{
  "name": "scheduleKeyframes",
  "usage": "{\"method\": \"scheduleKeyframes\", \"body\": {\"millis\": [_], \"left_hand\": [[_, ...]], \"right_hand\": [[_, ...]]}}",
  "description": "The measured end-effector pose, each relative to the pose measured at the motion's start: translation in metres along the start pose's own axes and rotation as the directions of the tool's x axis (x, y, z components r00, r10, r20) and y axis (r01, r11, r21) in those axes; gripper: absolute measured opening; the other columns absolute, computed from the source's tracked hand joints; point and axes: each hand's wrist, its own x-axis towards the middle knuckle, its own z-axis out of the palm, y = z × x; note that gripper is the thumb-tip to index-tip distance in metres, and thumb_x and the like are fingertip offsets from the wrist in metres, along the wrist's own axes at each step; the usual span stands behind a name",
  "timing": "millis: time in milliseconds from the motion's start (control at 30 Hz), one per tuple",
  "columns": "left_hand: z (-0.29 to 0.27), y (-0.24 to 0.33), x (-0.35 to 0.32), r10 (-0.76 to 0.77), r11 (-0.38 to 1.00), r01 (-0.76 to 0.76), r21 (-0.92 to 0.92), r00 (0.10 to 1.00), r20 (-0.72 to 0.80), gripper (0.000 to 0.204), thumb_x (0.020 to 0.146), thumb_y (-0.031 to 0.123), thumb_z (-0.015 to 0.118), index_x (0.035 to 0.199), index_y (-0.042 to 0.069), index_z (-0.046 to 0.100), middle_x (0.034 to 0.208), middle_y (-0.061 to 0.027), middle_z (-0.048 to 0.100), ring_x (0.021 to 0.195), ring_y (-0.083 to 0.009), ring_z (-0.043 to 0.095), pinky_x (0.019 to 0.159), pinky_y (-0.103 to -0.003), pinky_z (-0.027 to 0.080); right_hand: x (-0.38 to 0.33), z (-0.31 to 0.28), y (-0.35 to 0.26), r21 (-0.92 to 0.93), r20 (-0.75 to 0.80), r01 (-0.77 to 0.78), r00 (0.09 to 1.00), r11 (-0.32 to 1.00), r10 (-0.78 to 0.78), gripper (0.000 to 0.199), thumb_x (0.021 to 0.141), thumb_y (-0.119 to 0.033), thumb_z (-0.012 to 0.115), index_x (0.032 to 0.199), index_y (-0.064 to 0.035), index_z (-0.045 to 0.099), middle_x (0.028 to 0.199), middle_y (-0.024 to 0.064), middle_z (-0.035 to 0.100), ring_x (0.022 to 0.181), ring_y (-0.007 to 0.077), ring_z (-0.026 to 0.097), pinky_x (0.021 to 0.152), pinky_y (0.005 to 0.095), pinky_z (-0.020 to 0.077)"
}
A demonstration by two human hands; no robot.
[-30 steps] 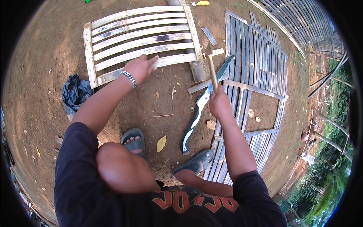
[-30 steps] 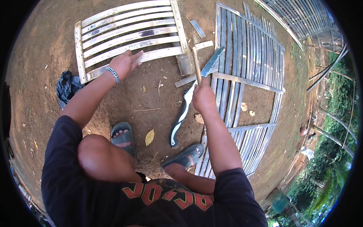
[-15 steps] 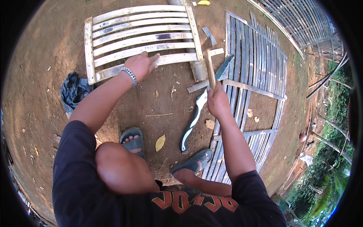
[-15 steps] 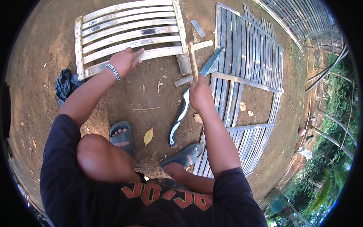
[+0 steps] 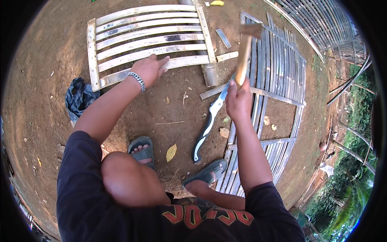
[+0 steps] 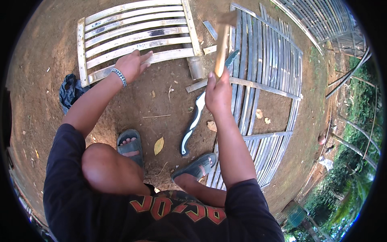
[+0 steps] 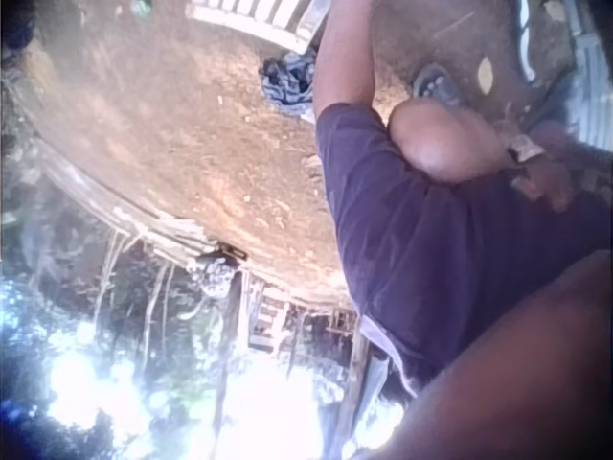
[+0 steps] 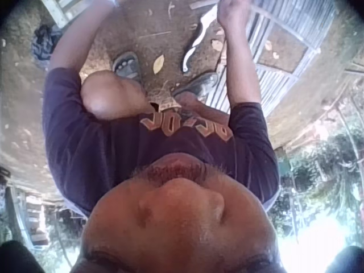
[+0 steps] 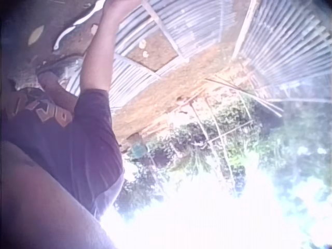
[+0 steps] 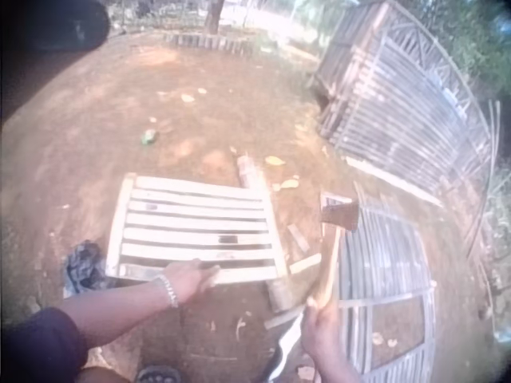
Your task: The person uses a hand saw to cut a wooden slat on a wooden frame placed on the ground. After cutting, the person flips the frame and uses a wooden mallet to tap the slats into place.
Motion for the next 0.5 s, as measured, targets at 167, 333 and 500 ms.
{"method": "scheduleKeyframes", "body": {"millis": [167, 333, 500], "left_hand": [[-0.008, 0.010, 0.003, 0.028, 1.000, -0.028, 0.005, 0.999, 0.027, 0.049, 0.106, 0.033, 0.056, 0.154, 0.025, 0.051, 0.113, -0.0176, 0.064, 0.097, -0.0338, 0.070, 0.086, -0.045, 0.058], [-0.011, 0.006, 0.001, 0.005, 1.000, -0.006, 0.019, 0.997, 0.078, 0.050, 0.107, 0.033, 0.054, 0.156, 0.023, 0.049, 0.119, -0.0176, 0.064, 0.103, -0.0335, 0.070, 0.089, -0.045, 0.059], [-0.015, 0.008, -0.004, -0.004, 1.000, 0.004, 0.000, 0.996, 0.085, 0.050, 0.107, 0.034, 0.055, 0.156, 0.025, 0.049, 0.120, -0.0182, 0.063, 0.103, -0.0338, 0.070, 0.090, -0.045, 0.059]], "right_hand": [[0.003, 0.012, 0.053, -0.235, 0.191, 0.006, 0.981, 0.972, 0.040, 0.043, 0.106, -0.026, 0.055, 0.137, 0.0028, 0.047, 0.105, 0.0345, 0.070, 0.100, 0.0526, 0.068, 0.088, 0.0552, 0.0538], [-0.001, -0.002, 0.053, -0.215, 0.234, -0.101, 0.960, 0.971, 0.151, 0.042, 0.106, -0.026, 0.054, 0.134, 0.0044, 0.047, 0.106, 0.0342, 0.070, 0.102, 0.0523, 0.068, 0.088, 0.0568, 0.0534], [0.000, 0.002, 0.014, 0.122, 0.006, -0.061, 0.998, 0.991, 0.061, 0.041, 0.107, -0.023, 0.054, 0.134, 0.0061, 0.044, 0.090, 0.0239, 0.070, 0.081, 0.0364, 0.073, 0.067, 0.0476, 0.0570]]}}
